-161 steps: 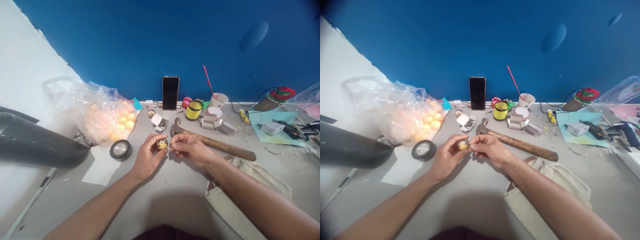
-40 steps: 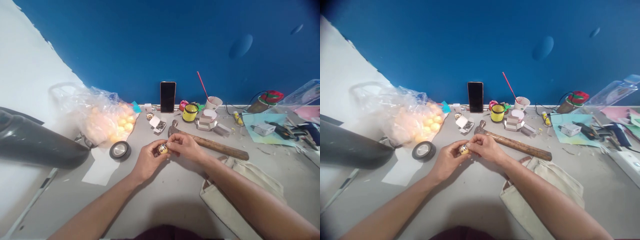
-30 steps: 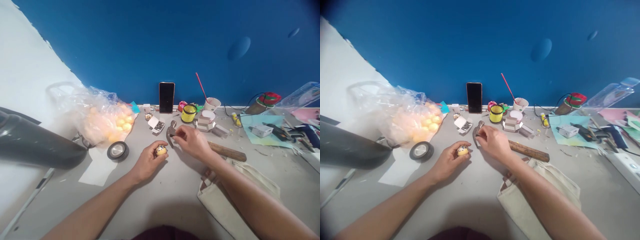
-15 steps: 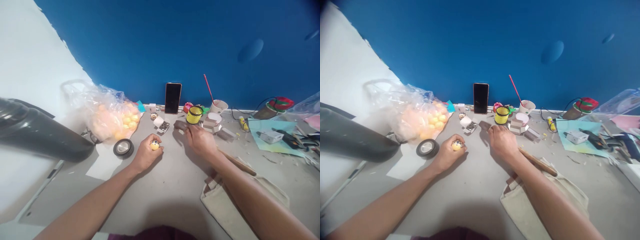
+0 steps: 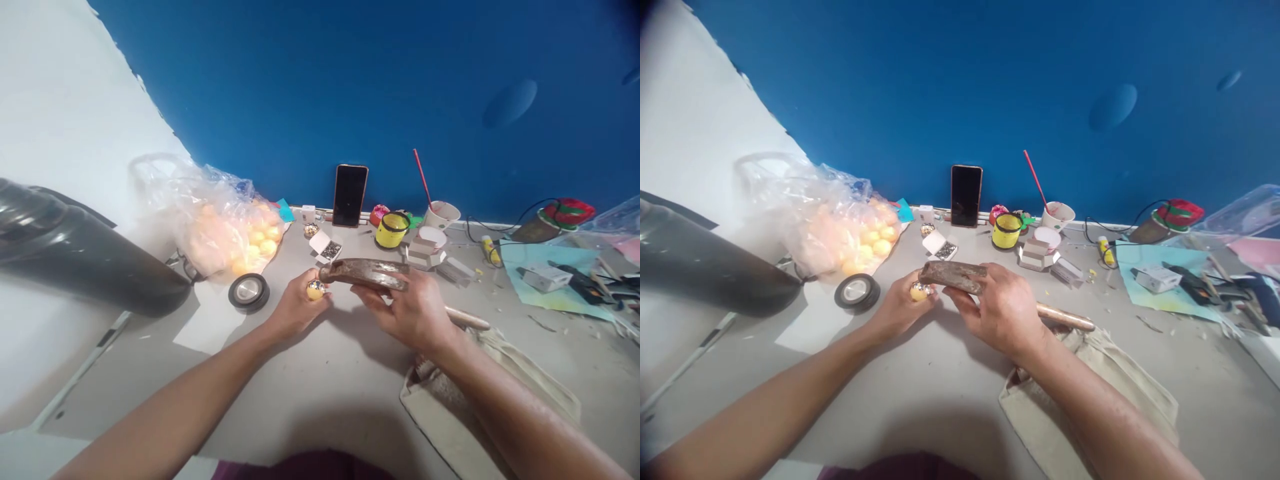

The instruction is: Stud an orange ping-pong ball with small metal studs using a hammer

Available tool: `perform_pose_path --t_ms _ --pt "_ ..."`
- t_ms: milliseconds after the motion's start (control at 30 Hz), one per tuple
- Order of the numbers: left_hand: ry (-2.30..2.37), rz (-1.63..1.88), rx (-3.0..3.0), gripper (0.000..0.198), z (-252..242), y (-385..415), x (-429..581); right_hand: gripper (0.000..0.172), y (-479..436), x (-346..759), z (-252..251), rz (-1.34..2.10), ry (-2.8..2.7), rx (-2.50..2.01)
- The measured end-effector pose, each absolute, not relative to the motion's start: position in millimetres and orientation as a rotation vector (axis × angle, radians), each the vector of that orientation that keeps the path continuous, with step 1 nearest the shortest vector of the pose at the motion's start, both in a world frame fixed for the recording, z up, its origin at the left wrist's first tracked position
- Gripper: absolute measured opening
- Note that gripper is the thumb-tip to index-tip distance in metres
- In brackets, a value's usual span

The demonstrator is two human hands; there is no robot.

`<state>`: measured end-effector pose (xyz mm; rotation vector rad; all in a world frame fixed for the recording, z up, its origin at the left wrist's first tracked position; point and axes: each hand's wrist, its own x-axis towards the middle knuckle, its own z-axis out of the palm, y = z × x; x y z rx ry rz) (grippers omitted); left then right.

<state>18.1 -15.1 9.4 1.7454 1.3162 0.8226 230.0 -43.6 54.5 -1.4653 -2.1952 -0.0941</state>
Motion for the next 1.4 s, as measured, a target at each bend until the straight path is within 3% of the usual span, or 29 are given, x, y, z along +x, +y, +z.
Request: perform_pose_path --t_ms 167,333,867,1033,1400 --pt "1.292 0.846 1.753 0.017 6 -15 17 0.038 -46 230 55 -0.018 -2.296 -1.445" --pt "1.235 0.849 1.737 0.025 5 -15 16 0.038 -48 228 56 -0.095 -2.238 -1.400" --pt "1.304 0.802 1.809 0.017 6 -15 19 0.038 -45 229 59 -0.096 -2.219 -1.483" --pt "1.243 0.838 1.748 0.025 6 -16 18 0.035 -49 228 60 0.016 -2.325 -1.453" --pt "1.245 0.842 1.730 0.022 4 -19 19 0.030 -51 228 66 0.038 -2.249 -1.457"
